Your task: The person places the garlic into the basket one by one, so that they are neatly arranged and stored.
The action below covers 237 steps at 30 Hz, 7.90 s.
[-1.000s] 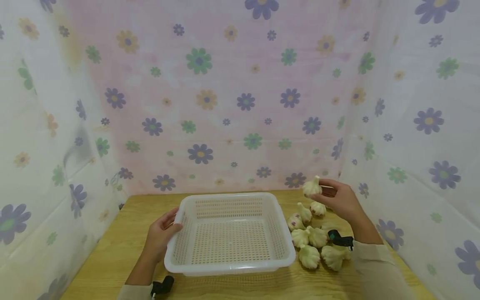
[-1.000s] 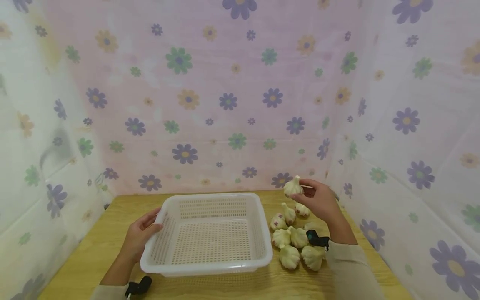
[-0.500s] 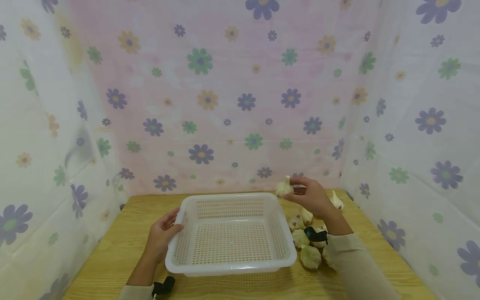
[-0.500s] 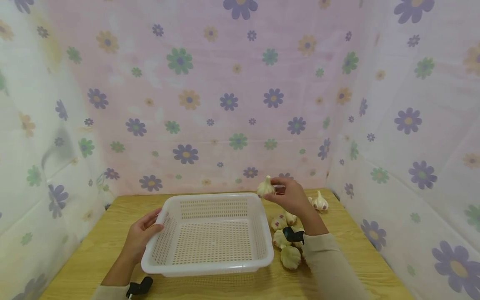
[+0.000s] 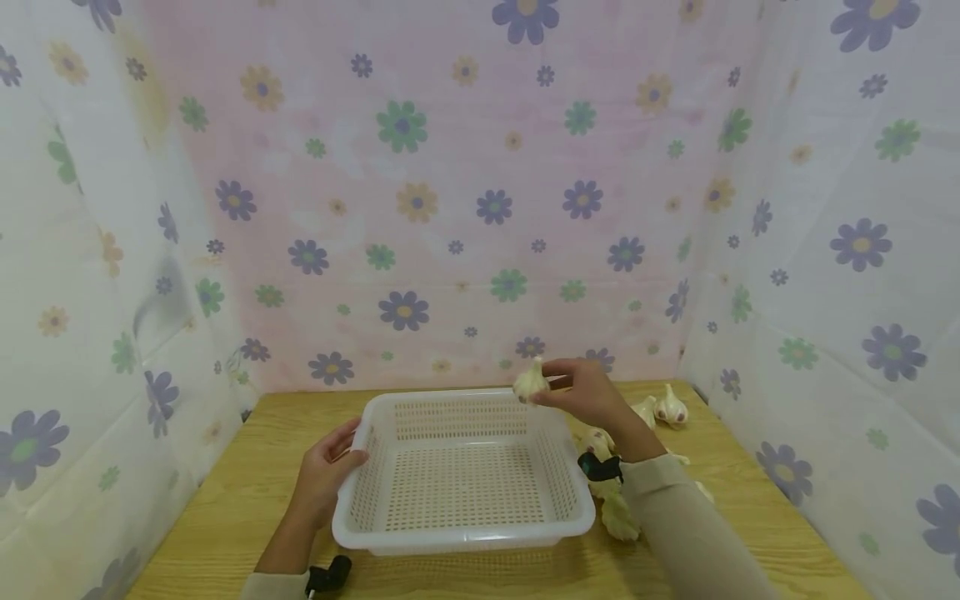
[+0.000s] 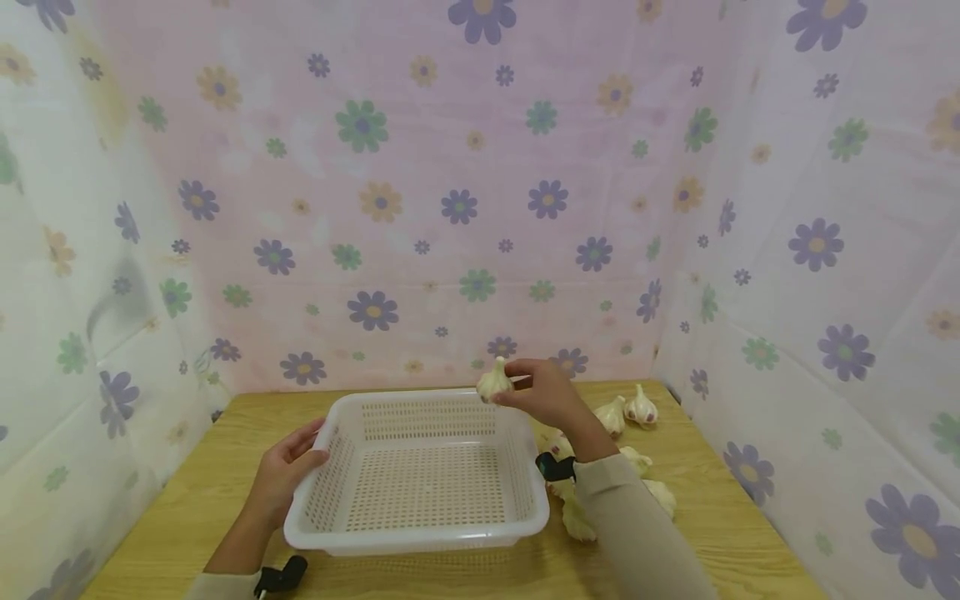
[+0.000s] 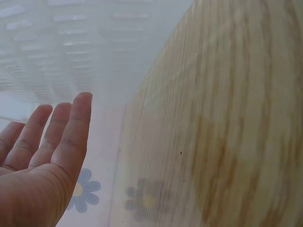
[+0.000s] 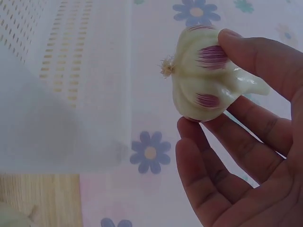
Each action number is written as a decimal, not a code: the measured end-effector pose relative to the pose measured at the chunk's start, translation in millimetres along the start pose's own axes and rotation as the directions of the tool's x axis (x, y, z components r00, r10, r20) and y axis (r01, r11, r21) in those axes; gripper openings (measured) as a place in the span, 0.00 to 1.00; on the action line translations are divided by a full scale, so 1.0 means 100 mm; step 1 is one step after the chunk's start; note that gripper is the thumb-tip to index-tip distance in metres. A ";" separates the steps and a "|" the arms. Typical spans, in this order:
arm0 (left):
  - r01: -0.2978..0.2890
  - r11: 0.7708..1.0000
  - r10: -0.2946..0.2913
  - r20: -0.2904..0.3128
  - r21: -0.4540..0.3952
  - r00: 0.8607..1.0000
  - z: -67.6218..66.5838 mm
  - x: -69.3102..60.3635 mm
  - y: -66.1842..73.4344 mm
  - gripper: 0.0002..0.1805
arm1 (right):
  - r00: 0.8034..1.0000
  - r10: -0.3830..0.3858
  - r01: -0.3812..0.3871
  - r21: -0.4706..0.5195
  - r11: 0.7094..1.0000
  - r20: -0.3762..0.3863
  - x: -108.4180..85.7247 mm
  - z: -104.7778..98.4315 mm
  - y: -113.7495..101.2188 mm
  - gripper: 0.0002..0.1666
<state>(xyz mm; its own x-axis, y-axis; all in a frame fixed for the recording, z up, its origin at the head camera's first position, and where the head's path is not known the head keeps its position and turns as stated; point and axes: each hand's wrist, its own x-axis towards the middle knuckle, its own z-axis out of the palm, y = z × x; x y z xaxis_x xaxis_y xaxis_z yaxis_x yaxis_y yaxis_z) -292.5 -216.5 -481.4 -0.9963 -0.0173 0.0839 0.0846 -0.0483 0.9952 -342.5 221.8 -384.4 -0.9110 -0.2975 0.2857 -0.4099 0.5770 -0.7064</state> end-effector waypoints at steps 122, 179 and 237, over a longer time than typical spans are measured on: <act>-0.003 0.999 0.003 -0.004 0.045 1.000 0.01 -0.03 0.03 0.36 | 0.947 0.157 -0.151 -0.046 0.988 0.279 0.71 1.93 -0.60 0.20; 0.011 0.999 -0.010 -0.026 0.036 1.000 -0.01 -0.05 0.01 0.36 | 0.970 -0.098 0.065 0.153 0.986 0.222 0.29 0.54 -0.56 0.26; 0.015 1.000 -0.015 -0.018 0.018 1.000 0.02 -0.01 0.01 0.35 | 0.964 0.196 -0.142 0.272 0.952 -0.182 -1.47 -1.14 1.05 0.32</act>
<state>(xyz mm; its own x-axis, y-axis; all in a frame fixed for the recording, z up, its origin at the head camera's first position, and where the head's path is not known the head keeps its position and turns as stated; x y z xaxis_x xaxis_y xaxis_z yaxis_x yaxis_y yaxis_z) -291.6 -215.0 -480.3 -0.9971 -0.0342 0.0682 0.0693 -0.0310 0.9971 -256.5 413.2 -427.0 -0.9663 -0.0355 0.2549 -0.2486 0.3847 -0.8889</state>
